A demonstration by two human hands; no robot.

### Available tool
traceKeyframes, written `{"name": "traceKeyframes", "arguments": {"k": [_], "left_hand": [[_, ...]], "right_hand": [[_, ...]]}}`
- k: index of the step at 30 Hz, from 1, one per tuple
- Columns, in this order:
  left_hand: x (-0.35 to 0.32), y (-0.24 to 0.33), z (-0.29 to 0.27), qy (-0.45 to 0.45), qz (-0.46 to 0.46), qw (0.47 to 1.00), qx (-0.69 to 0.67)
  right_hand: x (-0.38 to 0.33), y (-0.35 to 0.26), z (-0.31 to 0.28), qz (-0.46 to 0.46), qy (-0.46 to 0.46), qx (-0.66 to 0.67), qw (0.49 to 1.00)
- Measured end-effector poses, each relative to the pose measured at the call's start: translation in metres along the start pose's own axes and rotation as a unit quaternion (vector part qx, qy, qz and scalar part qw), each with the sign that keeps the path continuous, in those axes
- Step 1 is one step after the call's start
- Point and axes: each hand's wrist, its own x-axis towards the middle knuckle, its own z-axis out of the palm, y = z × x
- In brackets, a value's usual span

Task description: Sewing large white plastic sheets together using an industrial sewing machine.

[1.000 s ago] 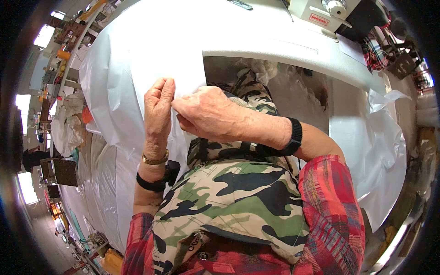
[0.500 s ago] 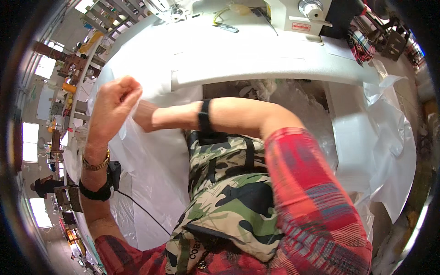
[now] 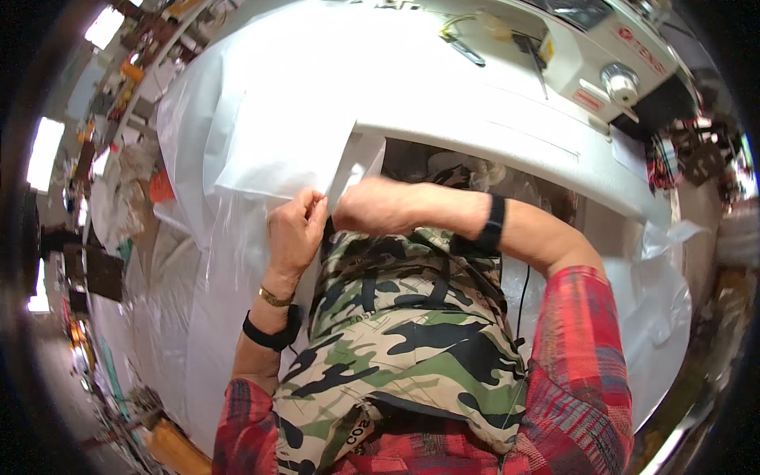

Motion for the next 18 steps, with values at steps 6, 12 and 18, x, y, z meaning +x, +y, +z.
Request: {"name": "traceKeyframes", "arguments": {"k": [6, 12, 18], "left_hand": [[-0.004, -0.003, 0.014, -0.034, -0.304, 0.854, -0.421], [-0.005, -0.012, 0.002, -0.097, -0.338, 0.744, -0.568], [-0.008, 0.015, 0.000, -0.036, -0.261, 0.908, -0.327]], "right_hand": [[-0.017, 0.014, -0.044, -0.201, 0.284, -0.211, 0.913], [-0.010, 0.020, -0.036, -0.233, 0.260, -0.197, 0.916], [-0.006, 0.025, -0.032, -0.245, 0.235, -0.220, 0.915]]}}
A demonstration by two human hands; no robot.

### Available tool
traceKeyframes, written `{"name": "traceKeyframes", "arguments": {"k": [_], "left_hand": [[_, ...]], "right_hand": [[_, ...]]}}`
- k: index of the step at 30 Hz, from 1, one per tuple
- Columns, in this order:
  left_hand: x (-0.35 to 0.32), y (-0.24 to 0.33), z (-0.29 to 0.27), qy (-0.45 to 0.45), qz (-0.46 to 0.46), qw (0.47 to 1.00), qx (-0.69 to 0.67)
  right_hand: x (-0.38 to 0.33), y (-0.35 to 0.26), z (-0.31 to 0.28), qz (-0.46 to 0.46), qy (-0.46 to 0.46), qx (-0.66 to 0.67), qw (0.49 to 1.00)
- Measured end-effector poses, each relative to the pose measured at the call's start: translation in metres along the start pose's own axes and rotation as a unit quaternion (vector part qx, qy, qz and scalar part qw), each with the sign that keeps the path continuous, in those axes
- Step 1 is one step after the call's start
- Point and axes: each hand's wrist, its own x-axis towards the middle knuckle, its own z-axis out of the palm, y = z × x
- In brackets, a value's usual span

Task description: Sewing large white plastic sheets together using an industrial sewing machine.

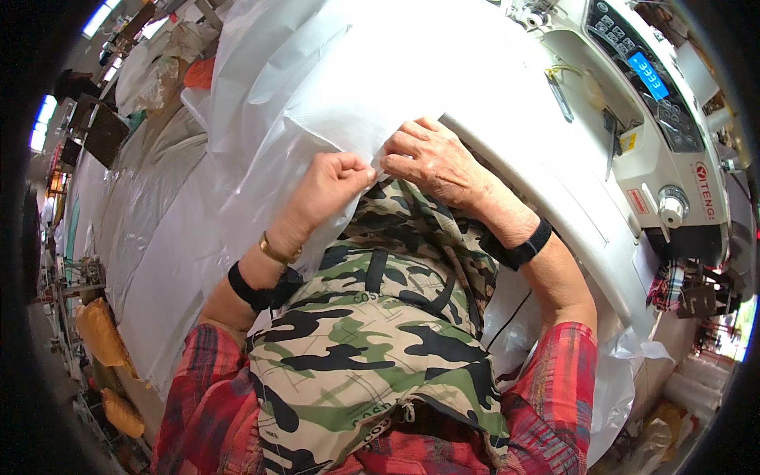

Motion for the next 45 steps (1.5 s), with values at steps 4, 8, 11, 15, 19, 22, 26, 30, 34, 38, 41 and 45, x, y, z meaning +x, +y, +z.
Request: {"name": "traceKeyframes", "arguments": {"k": [4, 8, 11, 15, 19, 22, 26, 30, 34, 38, 41, 45], "left_hand": [[-0.018, 0.017, 0.017, 0.165, 0.383, 0.806, 0.421], [-0.016, 0.022, 0.025, 0.169, 0.330, 0.806, 0.461], [-0.019, 0.022, 0.028, 0.138, 0.300, 0.844, 0.422], [-0.019, 0.024, 0.020, 0.112, 0.254, 0.912, 0.302], [-0.011, 0.027, 0.004, 0.092, 0.288, 0.928, 0.218], [-0.008, 0.028, 0.001, 0.100, 0.309, 0.916, 0.237], [-0.002, 0.027, 0.004, 0.112, 0.319, 0.896, 0.288], [0.004, 0.026, 0.000, 0.079, 0.276, 0.937, 0.198], [0.011, 0.022, -0.008, 0.063, 0.255, 0.953, 0.149], [0.016, 0.017, -0.010, 0.065, 0.326, 0.922, 0.200], [0.016, 0.015, -0.006, 0.040, 0.321, 0.921, 0.216], [0.014, 0.017, 0.000, 0.002, 0.311, 0.918, 0.247]], "right_hand": [[0.003, -0.005, 0.001, 0.022, -0.019, -0.038, 0.999], [0.003, -0.011, -0.003, 0.045, -0.013, -0.019, 0.999], [0.004, -0.013, -0.006, 0.056, -0.023, -0.028, 0.998], [0.008, -0.005, -0.014, 0.080, -0.010, 0.018, 0.997], [0.010, 0.020, -0.029, 0.136, 0.047, 0.099, 0.985], [0.010, 0.033, -0.034, 0.153, 0.052, 0.113, 0.980], [0.007, 0.045, -0.033, 0.209, 0.034, 0.136, 0.968], [0.003, 0.065, -0.039, 0.212, 0.017, 0.084, 0.974], [-0.004, 0.091, -0.045, 0.219, -0.010, 0.018, 0.975], [-0.026, 0.115, -0.037, 0.286, -0.012, 0.040, 0.957], [-0.044, 0.139, -0.026, 0.302, 0.062, 0.272, 0.912], [-0.048, 0.169, -0.029, 0.231, 0.124, 0.092, 0.961]]}}
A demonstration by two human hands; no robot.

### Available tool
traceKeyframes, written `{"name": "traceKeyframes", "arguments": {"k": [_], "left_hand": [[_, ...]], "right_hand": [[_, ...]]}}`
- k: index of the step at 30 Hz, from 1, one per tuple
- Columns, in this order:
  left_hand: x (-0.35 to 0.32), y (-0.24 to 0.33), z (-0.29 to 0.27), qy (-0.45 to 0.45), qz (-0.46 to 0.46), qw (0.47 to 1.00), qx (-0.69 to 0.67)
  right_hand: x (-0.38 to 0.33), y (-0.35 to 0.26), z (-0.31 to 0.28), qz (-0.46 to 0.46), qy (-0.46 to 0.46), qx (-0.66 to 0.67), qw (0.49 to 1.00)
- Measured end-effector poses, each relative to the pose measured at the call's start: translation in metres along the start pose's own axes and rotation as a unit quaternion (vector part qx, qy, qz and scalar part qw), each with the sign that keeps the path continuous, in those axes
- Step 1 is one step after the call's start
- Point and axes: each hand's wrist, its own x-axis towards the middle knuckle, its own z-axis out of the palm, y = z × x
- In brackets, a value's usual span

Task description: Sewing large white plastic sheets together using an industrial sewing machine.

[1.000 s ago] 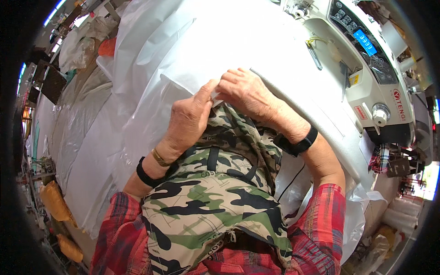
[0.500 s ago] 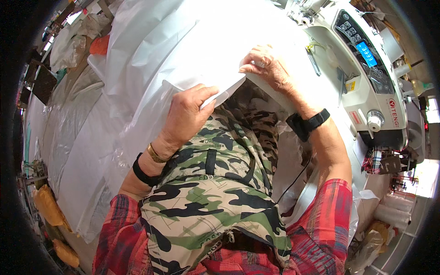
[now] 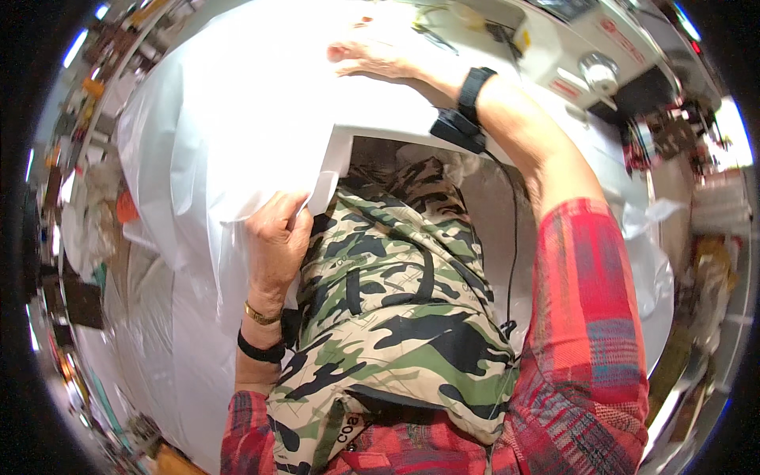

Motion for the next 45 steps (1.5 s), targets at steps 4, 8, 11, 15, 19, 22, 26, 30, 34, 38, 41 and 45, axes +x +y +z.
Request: {"name": "traceKeyframes", "arguments": {"k": [4, 8, 11, 15, 19, 22, 26, 30, 34, 38, 41, 45], "left_hand": [[0.001, 0.000, 0.002, -0.021, 0.004, 1.000, -0.009], [0.000, -0.004, 0.000, -0.026, -0.011, 0.999, -0.024], [0.001, -0.006, -0.002, -0.032, -0.003, 0.999, -0.016], [0.001, -0.007, -0.003, -0.024, 0.000, 1.000, -0.019], [0.003, -0.004, -0.001, -0.002, 0.029, 0.999, -0.028], [0.006, 0.003, -0.003, -0.006, 0.035, 0.999, -0.024], [0.019, 0.021, -0.014, 0.004, 0.055, 0.998, -0.028], [0.037, 0.040, -0.036, -0.012, 0.109, 0.992, 0.069], [0.054, 0.045, -0.053, -0.016, 0.149, 0.981, 0.127], [0.056, 0.032, -0.064, -0.020, 0.119, 0.986, 0.114], [0.044, 0.017, -0.067, -0.016, 0.080, 0.989, 0.127], [0.028, -0.007, -0.052, 0.005, 0.078, 0.993, 0.090]], "right_hand": [[0.004, -0.031, 0.006, 0.055, 0.063, -0.339, 0.937], [-0.028, -0.110, 0.037, 0.211, -0.059, -0.176, 0.960], [-0.073, -0.159, 0.051, -0.028, 0.026, -0.071, 0.997], [-0.116, -0.176, 0.086, -0.084, 0.142, -0.008, 0.986], [-0.125, -0.148, 0.165, 0.208, 0.187, 0.014, 0.960], [-0.077, -0.098, 0.232, 0.346, 0.017, 0.213, 0.914], [-0.014, -0.078, 0.284, 0.368, -0.017, 0.185, 0.911], [0.038, -0.082, 0.289, 0.372, -0.004, 0.130, 0.919], [0.076, -0.082, 0.280, 0.359, -0.004, 0.092, 0.929], [0.092, -0.078, 0.273, 0.326, -0.025, 0.069, 0.943], [0.079, -0.094, 0.259, 0.252, -0.037, 0.041, 0.966], [0.018, -0.145, 0.195, -0.090, 0.104, -0.088, 0.987]]}}
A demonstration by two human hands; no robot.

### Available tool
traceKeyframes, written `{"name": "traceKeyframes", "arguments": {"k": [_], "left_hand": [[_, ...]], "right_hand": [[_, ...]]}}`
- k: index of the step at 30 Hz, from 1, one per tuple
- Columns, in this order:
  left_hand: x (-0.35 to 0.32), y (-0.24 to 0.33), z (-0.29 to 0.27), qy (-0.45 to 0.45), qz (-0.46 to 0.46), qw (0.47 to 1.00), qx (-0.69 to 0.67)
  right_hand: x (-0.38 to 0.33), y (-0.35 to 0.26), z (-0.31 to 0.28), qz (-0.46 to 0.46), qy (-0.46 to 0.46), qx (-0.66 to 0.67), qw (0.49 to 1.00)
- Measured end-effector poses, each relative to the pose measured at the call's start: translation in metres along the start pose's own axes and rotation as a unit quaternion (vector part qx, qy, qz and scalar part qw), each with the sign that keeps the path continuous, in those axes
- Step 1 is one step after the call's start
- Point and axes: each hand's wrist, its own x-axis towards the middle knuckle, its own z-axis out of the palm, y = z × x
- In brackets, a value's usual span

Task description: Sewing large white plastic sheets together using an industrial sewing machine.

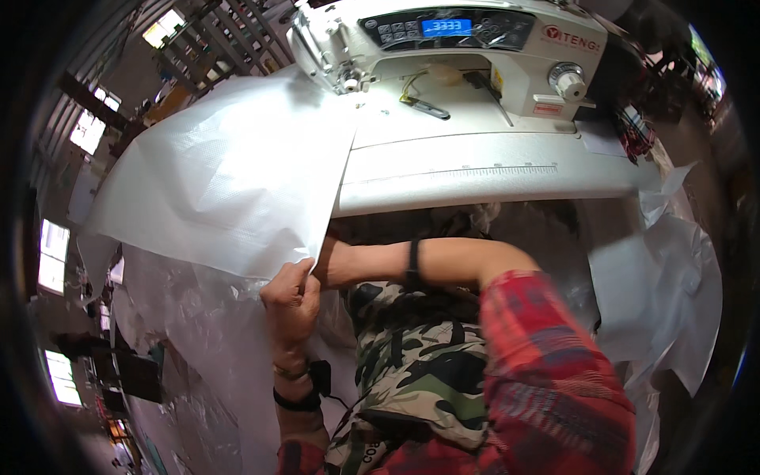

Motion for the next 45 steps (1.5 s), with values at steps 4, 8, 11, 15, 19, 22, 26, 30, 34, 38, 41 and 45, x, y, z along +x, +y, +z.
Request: {"name": "traceKeyframes", "arguments": {"k": [4, 8, 11, 15, 19, 22, 26, 30, 34, 38, 41, 45], "left_hand": [[-0.019, -0.005, 0.021, -0.003, -0.014, 1.000, -0.011], [-0.027, 0.007, 0.042, -0.042, 0.019, 0.999, 0.011], [-0.028, 0.016, 0.051, -0.072, 0.018, 0.997, 0.020], [-0.029, 0.020, 0.059, -0.078, 0.025, 0.996, 0.026], [-0.028, 0.017, 0.064, -0.084, 0.034, 0.995, 0.037], [-0.021, 0.013, 0.067, -0.060, 0.040, 0.997, 0.042], [0.006, 0.004, 0.073, -0.057, 0.047, 0.995, 0.062], [0.040, -0.004, 0.079, -0.050, 0.052, 0.995, 0.072], [0.072, -0.013, 0.088, -0.072, 0.036, 0.988, 0.135], [0.104, -0.031, 0.109, 0.068, 0.158, 0.974, 0.145], [0.124, -0.046, 0.125, 0.075, 0.187, 0.961, 0.188], [0.157, -0.056, 0.143, 0.028, 0.151, 0.973, 0.172]], "right_hand": [[-0.021, -0.004, -0.132, 0.095, -0.440, 0.034, 0.892], [-0.001, 0.040, -0.196, 0.231, -0.110, -0.046, 0.966], [0.008, 0.073, -0.192, 0.223, -0.079, -0.172, 0.956], [-0.003, 0.091, -0.173, 0.222, -0.079, -0.175, 0.956], [-0.010, 0.094, -0.170, 0.229, -0.066, -0.167, 0.957], [-0.006, 0.095, -0.171, 0.242, -0.094, -0.171, 0.951], [-0.006, 0.099, -0.174, 0.213, -0.105, -0.173, 0.956], [-0.010, 0.105, -0.178, 0.189, -0.124, -0.162, 0.961], [-0.010, 0.109, -0.183, 0.192, -0.166, -0.142, 0.957], [-0.011, 0.110, -0.187, 0.189, -0.163, -0.123, 0.960], [-0.011, 0.111, -0.189, 0.200, -0.170, -0.100, 0.960], [-0.010, 0.116, -0.189, 0.198, -0.165, -0.102, 0.961]]}}
